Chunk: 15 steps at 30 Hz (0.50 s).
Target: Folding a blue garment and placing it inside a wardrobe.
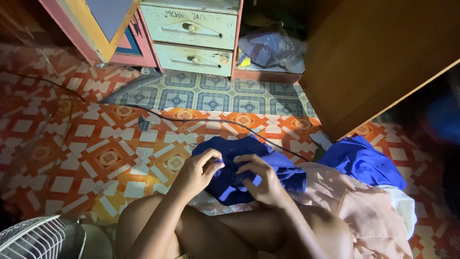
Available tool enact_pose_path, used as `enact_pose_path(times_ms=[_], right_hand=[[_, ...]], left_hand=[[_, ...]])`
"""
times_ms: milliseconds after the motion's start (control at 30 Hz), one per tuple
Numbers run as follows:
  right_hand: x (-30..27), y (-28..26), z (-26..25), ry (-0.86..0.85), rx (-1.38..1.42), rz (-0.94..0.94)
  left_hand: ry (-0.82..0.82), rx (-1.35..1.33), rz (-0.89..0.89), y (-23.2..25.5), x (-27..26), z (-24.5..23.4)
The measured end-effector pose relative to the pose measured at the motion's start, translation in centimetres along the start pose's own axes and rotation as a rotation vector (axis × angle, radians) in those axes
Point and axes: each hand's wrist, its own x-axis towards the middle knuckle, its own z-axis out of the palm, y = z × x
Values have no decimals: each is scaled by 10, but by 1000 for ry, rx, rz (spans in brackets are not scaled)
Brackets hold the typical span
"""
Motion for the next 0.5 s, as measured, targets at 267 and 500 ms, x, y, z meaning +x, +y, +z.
enact_pose_path(times_ms=[267, 500], right_hand=[[1, 8, 12, -20, 193, 57], [-7, 18, 10, 26, 186, 218]], left_hand=[[-25, -52, 14, 1, 6, 15], [-111, -270, 5, 1, 2, 14]])
